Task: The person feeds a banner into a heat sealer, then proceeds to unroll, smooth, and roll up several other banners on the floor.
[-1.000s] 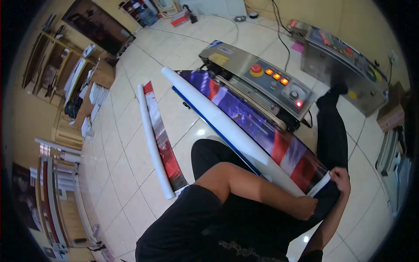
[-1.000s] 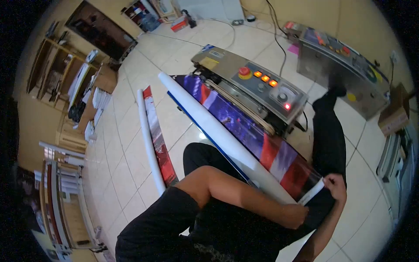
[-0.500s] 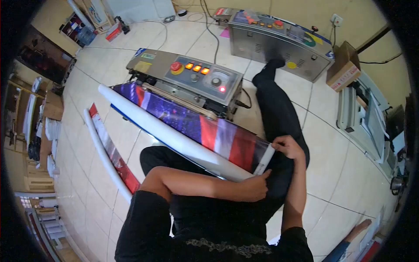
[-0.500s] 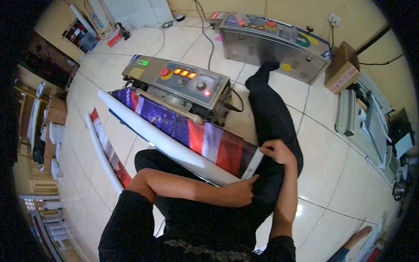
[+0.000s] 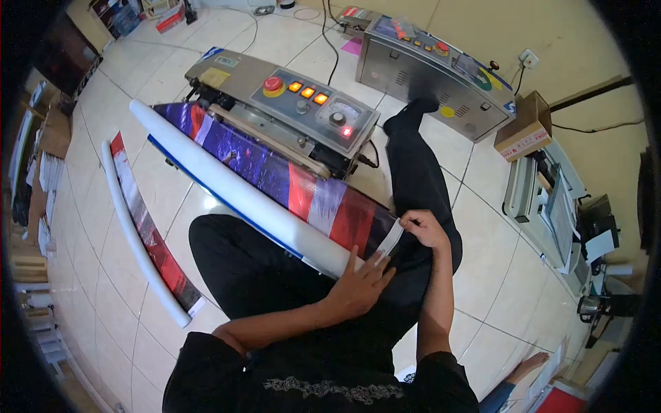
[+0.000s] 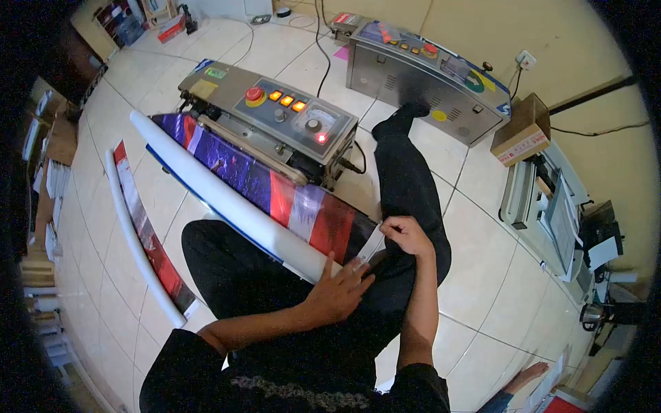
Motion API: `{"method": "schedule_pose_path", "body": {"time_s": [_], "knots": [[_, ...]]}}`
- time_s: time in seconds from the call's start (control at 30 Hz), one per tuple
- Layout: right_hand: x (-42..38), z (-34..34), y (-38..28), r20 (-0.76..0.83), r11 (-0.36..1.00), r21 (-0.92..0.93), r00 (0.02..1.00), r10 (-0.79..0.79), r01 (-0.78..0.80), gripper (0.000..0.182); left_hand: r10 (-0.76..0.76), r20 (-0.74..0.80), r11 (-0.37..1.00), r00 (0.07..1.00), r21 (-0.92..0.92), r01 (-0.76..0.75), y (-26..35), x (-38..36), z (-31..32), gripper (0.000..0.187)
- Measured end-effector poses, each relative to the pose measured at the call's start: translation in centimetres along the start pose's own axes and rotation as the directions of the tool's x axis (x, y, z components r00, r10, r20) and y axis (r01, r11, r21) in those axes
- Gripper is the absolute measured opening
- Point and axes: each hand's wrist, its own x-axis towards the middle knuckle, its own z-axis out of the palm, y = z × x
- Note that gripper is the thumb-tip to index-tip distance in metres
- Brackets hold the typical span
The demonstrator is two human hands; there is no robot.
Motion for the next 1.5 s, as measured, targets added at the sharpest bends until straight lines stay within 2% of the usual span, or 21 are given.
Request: {"method": "schedule_pose_path", "body": {"time_s": [0.07, 0.1, 0.17, 0.27, 0.37, 0.47, 0.57, 0.7, 0.77, 0.8, 0.87, 0.97, 1.1, 1.17, 1.27, 1.4, 1.47, 1.5], "knots": [[0.4, 0.2, 0.3, 0.003, 1.000, -0.016, 1.000, -0.004, 0.004, 0.020, -0.189, -0.093, 0.982, 0.978, -0.048, 0.185, -0.3, -1.0, 0.6, 0.045], [0.6, 0.3, 0.4, -0.011, 0.999, -0.029, 1.000, -0.019, 0.019, 0.020, -0.205, -0.091, 0.978, 0.974, -0.052, 0.201, -0.5, -1.6, 0.7, 0.045], [0.7, 0.5, 0.1, -0.012, 0.999, -0.039, 1.000, -0.015, 0.015, 0.021, -0.175, 0.040, 0.985, 0.984, 0.010, 0.174, -1.1, -2.4, 0.8, 0.062], [1.2, 0.8, -0.4, -0.028, 0.999, -0.048, 0.999, -0.018, 0.017, 0.021, -0.158, -0.002, 0.987, 0.987, 0.000, 0.158, -1.7, -3.0, 0.7, 0.063], [1.6, 1.3, -0.3, -0.054, 0.998, 0.029, 0.997, 0.056, -0.055, 0.022, -0.161, -0.022, 0.987, 0.987, -0.010, 0.161, -2.3, -3.2, 0.3, 0.064], [1.9, 1.8, -0.2, -0.077, 0.998, 0.032, 0.995, 0.065, -0.062, 0.022, -0.137, -0.034, 0.985, 0.990, -0.106, 0.132, -3.4, -2.9, -0.2, 0.062], [2.3, 2.3, -0.6, -0.120, 0.999, -0.017, 0.992, 0.028, -0.030, 0.023, -0.149, -0.056, 0.984, 0.987, -0.111, 0.142, -4.1, -3.0, 0.1, 0.065], [2.5, 3.0, -1.9, -0.210, 0.999, -0.008, 0.976, 0.051, -0.054, 0.023, -0.141, -0.011, 0.983, 0.990, -0.123, 0.138, -4.9, -3.0, -0.4, 0.064], [2.7, 3.1, -3.1, -0.225, 0.991, -0.110, 0.973, 0.052, -0.078, 0.023, -0.152, -0.037, 0.982, 0.988, -0.123, 0.146, -5.1, -3.0, -0.7, 0.062], [2.8, 3.1, -3.8, -0.245, 0.991, -0.105, 0.968, 0.057, -0.085, 0.023, -0.132, -0.029, 0.984, 0.991, -0.124, 0.128, -5.3, -3.1, -0.6, 0.062], [3.1, 3.3, -5.0, -0.285, 0.976, -0.220, 0.956, -0.066, 0.002, 0.024, -0.139, -0.064, 0.987, 0.988, -0.085, 0.133, -5.7, -3.3, -0.7, 0.061], [3.8, 3.7, -5.2, -0.314, 0.966, -0.252, 0.940, -0.132, 0.051, 0.027, -0.127, -0.076, 0.989, 0.989, -0.085, 0.121, -6.1, -3.3, -1.3, 0.064], [3.8, 4.1, -6.7, -0.362, 0.929, -0.369, 0.923, -0.132, -0.012, 0.032, -0.124, -0.052, 0.990, 0.991, -0.069, 0.121, -6.7, -3.9, -1.8, 0.065], [4.0, 4.6, -6.9, -0.378, 0.802, -0.598, 0.877, -0.298, 0.015, 0.037, -0.128, -0.046, 0.990, 0.991, -0.068, 0.125, -7.0, -4.2, -1.9, 0.065], [4.3, 5.7, -7.3, -0.445, 0.792, -0.610, 0.829, -0.338, -0.005, 0.034, -0.137, -0.042, 0.989, 0.990, -0.055, 0.135, -7.2, -4.6, -2.3, 0.066], [5.1, 6.3, -7.1, -0.472, 0.843, -0.538, 0.832, -0.292, -0.009, 0.033, -0.155, -0.038, 0.987, 0.987, -0.059, 0.152, -7.9, -4.8, -2.8, 0.065], [5.6, 6.5, -6.9, -0.463, 0.983, -0.123, 0.884, 0.065, -0.136, 0.034, -0.150, -0.029, 0.987, 0.988, -0.061, 0.148, -8.3, -5.0, -3.2, 0.064], [5.7, 6.8, -6.7, -0.464, 0.984, -0.116, 0.884, 0.066, -0.134, 0.034, -0.150, -0.023, 0.987, 0.988, -0.056, 0.148, -8.3, -5.1, -3.2, 0.064]]}}
